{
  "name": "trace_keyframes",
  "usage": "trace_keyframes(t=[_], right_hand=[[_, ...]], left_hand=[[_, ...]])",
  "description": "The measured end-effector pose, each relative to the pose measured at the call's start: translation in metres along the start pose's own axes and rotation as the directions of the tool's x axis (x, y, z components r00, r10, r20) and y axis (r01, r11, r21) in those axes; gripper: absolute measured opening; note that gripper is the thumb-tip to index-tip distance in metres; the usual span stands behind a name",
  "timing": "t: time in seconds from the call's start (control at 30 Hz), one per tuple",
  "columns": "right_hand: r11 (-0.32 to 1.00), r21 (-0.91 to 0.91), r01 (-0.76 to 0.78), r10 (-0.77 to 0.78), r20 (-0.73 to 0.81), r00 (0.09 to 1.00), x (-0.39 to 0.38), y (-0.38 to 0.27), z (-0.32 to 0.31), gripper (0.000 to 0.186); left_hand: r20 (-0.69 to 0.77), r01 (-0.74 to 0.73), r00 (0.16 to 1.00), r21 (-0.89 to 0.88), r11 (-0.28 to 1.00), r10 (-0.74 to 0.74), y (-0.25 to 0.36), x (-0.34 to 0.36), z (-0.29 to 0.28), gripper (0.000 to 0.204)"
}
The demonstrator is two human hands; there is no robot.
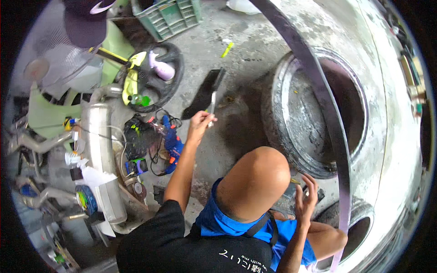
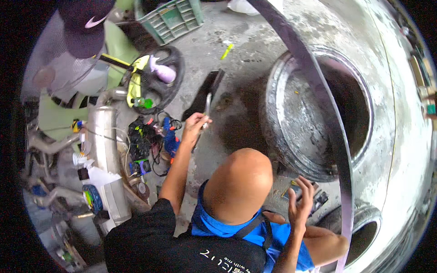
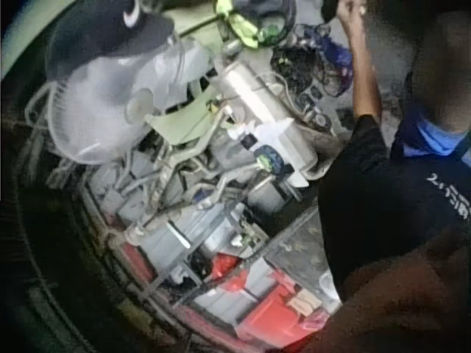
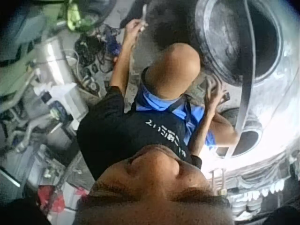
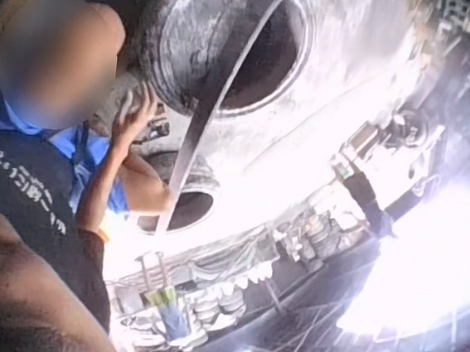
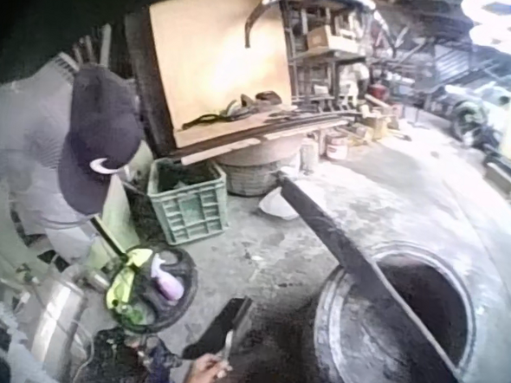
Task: Applying and trimming a carbon fiber wrap onto a car trim piece using a utility knife.
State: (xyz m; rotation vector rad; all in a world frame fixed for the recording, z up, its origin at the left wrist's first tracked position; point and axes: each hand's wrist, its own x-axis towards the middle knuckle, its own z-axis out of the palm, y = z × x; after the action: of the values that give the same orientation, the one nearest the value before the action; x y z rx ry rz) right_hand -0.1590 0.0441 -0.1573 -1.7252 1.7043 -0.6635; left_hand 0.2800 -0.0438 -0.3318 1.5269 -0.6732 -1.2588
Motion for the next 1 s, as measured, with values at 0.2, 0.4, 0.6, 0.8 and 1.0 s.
trace_keyframes(t=[0.2,0.4,0.6,0.8,1.0], right_hand=[[0.994,0.017,0.111,-0.112,0.186,0.976,0.045,-0.023,0.023,0.025],[0.979,0.010,0.203,-0.198,0.260,0.945,0.057,-0.016,0.030,0.025],[0.991,0.015,0.135,-0.134,0.277,0.951,0.044,-0.007,0.030,0.023],[0.999,-0.004,0.041,-0.039,0.260,0.965,0.030,-0.001,0.018,0.025],[0.999,-0.033,-0.007,0.014,0.237,0.971,0.020,0.010,0.004,0.027]], left_hand=[[-0.182,-0.165,0.973,-0.141,0.976,0.138,0.006,-0.032,0.012,0.021],[-0.331,-0.322,0.887,0.062,0.945,0.323,-0.004,0.028,0.008,0.021],[-0.281,-0.353,0.783,0.533,0.769,0.554,-0.006,0.134,0.021,0.048],[-0.146,-0.318,0.810,0.704,0.635,0.568,-0.035,0.205,0.027,0.066],[-0.053,-0.269,0.846,0.817,0.511,0.530,-0.029,0.209,0.039,0.063]])
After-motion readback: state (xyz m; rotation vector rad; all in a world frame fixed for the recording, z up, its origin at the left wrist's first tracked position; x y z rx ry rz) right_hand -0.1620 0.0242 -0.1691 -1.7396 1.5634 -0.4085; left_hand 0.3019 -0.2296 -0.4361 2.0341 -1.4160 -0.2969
